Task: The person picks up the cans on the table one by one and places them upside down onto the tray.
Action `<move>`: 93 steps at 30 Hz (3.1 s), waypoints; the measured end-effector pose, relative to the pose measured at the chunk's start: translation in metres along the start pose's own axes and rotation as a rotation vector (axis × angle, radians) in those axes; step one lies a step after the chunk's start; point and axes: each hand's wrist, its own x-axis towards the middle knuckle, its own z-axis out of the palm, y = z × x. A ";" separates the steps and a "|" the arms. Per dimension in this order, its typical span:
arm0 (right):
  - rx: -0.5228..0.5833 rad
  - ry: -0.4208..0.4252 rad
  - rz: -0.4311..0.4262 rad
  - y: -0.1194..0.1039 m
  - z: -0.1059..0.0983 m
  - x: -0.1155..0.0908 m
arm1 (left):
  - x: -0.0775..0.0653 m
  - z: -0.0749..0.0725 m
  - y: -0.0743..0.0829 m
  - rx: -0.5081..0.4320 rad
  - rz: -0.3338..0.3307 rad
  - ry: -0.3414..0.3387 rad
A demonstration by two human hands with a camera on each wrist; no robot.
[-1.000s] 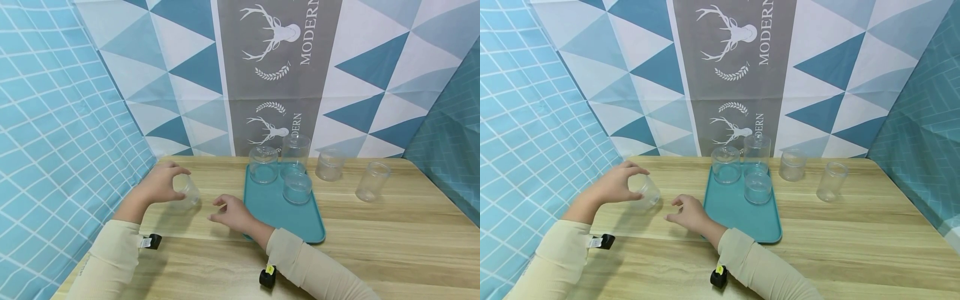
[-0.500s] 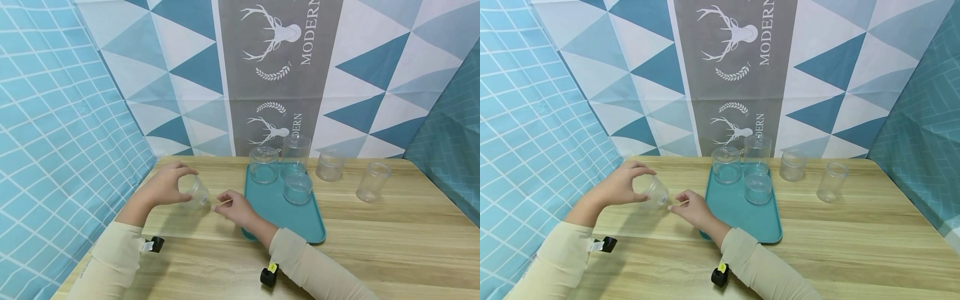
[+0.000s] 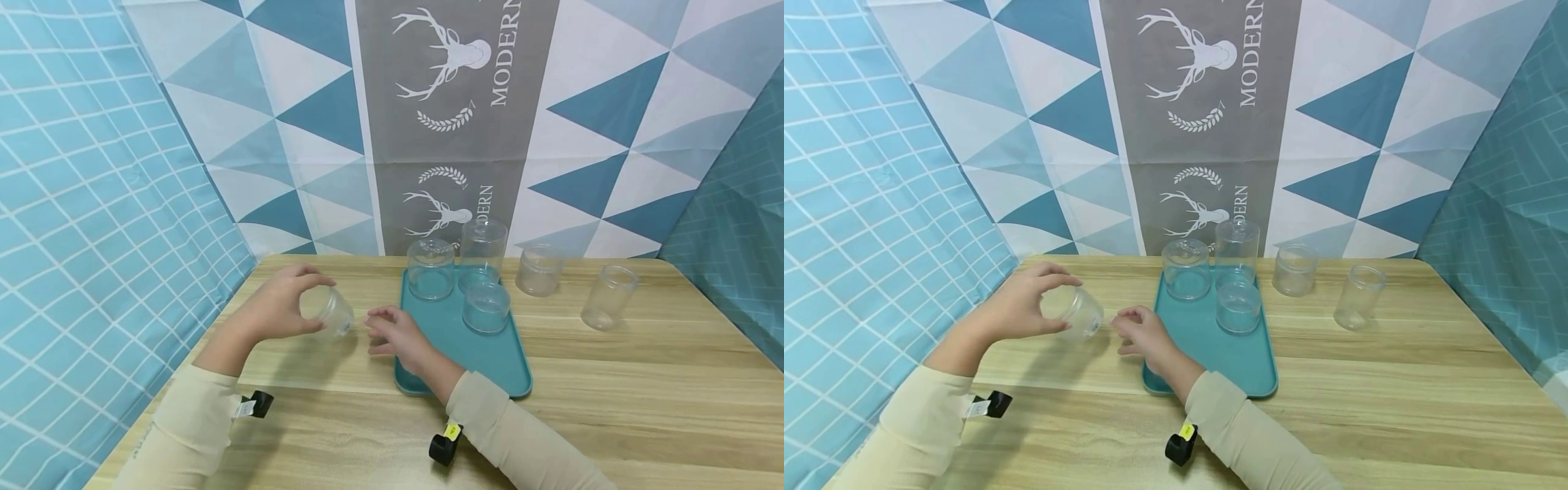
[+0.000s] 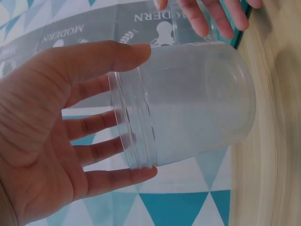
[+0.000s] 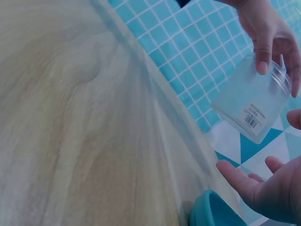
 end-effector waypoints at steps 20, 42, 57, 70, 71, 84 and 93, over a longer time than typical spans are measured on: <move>0.486 -0.106 0.120 -0.001 -0.009 -0.003 | 0.004 -0.001 0.026 -0.038 0.120 0.060; 0.585 -0.259 0.055 -0.004 -0.011 -0.007 | 0.009 0.005 0.046 -0.083 0.276 0.140; 0.561 -0.297 -0.031 -0.009 -0.018 -0.011 | 0.012 0.003 0.054 -0.088 0.317 0.145; 0.521 -0.210 -0.038 -0.014 -0.030 -0.017 | 0.012 0.001 0.055 -0.138 0.297 0.125; 0.515 -0.200 -0.038 -0.014 -0.031 -0.017 | 0.012 0.001 0.055 -0.144 0.293 0.122; 0.412 -0.135 -0.121 -0.026 -0.047 -0.024 | 0.009 0.005 0.045 -0.147 0.231 0.096; 0.330 -0.101 -0.179 -0.033 -0.054 -0.031 | 0.009 0.016 0.039 -0.128 0.137 0.042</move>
